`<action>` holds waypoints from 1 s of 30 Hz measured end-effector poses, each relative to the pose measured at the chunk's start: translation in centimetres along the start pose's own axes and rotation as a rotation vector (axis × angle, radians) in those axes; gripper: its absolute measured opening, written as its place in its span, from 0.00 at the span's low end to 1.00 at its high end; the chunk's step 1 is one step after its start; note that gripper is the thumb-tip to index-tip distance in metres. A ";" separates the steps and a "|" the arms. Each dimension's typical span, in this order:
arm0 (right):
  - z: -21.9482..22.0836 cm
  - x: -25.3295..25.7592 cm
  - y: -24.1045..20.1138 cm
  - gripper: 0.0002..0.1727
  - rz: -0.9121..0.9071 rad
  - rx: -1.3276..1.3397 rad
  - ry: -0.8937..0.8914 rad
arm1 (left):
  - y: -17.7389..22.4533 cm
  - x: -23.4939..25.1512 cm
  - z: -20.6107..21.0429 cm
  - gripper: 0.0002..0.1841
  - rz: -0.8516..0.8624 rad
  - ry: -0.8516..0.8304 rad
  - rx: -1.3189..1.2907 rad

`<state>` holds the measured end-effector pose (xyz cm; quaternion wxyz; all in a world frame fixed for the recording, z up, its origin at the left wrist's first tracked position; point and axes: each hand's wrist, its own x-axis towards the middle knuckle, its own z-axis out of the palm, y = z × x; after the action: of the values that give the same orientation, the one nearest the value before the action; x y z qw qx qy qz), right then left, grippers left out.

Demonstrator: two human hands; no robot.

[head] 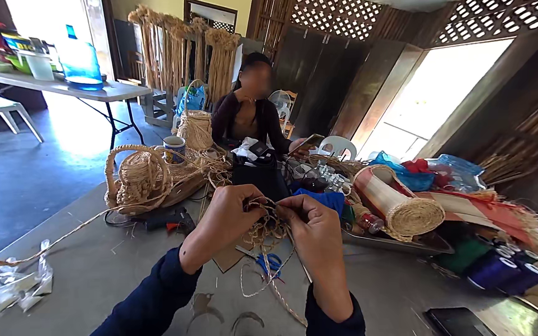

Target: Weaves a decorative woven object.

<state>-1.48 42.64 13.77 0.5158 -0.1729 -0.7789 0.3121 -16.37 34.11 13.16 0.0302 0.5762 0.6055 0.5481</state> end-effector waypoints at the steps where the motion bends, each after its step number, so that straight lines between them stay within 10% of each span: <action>1: 0.0 0.0 0.0 0.02 0.003 0.003 0.001 | 0.0 -0.1 0.2 0.05 0.002 0.011 0.017; 30: 0.9 0.3 1.0 0.04 -0.018 0.028 -0.006 | -0.5 0.6 -2.4 0.08 -0.098 -0.164 -0.158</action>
<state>-2.52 43.30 13.09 0.5187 -0.1574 -0.7775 0.3190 -18.50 33.17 14.15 0.1517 0.5844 0.5836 0.5431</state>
